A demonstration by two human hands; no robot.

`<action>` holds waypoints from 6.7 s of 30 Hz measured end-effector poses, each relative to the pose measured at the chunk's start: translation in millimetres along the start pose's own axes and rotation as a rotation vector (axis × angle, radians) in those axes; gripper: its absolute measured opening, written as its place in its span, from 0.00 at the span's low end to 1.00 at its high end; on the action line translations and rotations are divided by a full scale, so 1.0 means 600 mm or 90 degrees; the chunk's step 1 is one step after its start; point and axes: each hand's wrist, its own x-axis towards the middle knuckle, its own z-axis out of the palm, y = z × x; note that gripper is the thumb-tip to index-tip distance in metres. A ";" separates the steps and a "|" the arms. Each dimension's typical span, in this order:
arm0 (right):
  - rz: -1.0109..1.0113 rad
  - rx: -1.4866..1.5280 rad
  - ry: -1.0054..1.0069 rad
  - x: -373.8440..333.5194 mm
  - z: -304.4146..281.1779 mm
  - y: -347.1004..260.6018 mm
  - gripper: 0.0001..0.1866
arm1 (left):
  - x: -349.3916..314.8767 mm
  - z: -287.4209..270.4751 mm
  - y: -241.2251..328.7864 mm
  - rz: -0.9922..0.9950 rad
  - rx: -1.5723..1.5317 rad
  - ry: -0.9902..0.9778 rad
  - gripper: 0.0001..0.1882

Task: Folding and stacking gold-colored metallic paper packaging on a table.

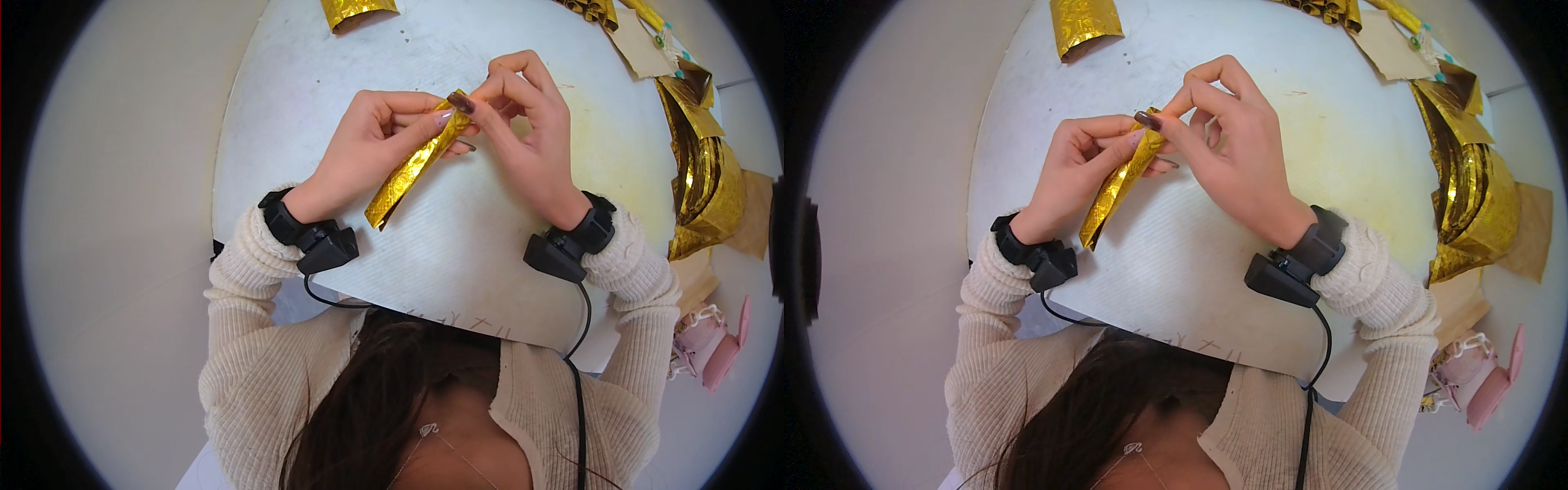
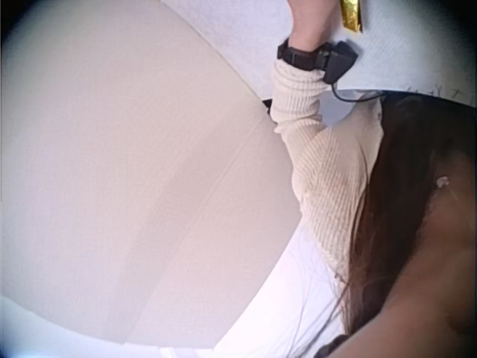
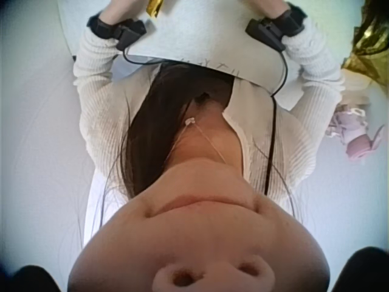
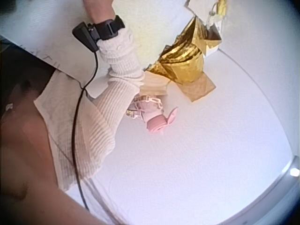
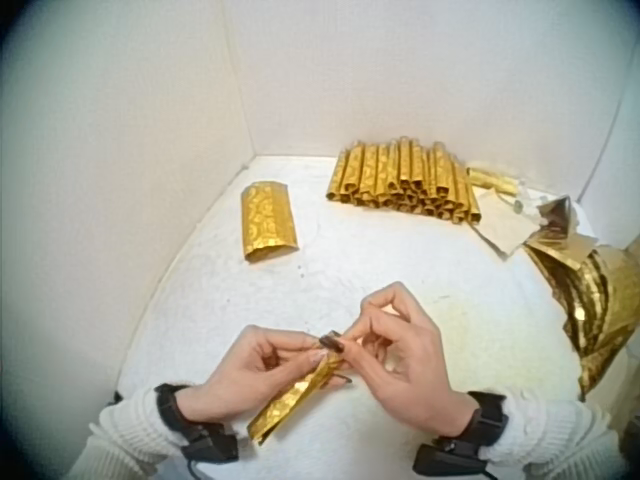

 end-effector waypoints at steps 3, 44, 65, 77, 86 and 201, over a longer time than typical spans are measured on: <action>-0.033 -0.033 0.010 -0.003 0.001 -0.006 0.04 | -0.003 0.003 0.003 0.021 0.005 0.009 0.13; -0.169 -0.010 0.029 0.002 -0.023 -0.015 0.07 | -0.017 0.006 -0.010 0.198 0.202 0.044 0.10; -0.127 -0.116 -0.081 0.022 -0.024 -0.013 0.08 | -0.006 0.005 -0.015 0.109 0.189 0.094 0.08; -0.007 -0.067 -0.008 0.020 -0.025 0.006 0.05 | -0.002 -0.001 0.010 -0.038 0.007 -0.058 0.19; 0.109 0.116 -0.022 0.024 -0.032 0.025 0.06 | 0.003 -0.011 0.013 -0.058 -0.005 -0.074 0.22; 0.059 0.179 0.177 0.015 -0.036 0.022 0.04 | 0.022 -0.077 0.012 0.126 0.050 0.186 0.11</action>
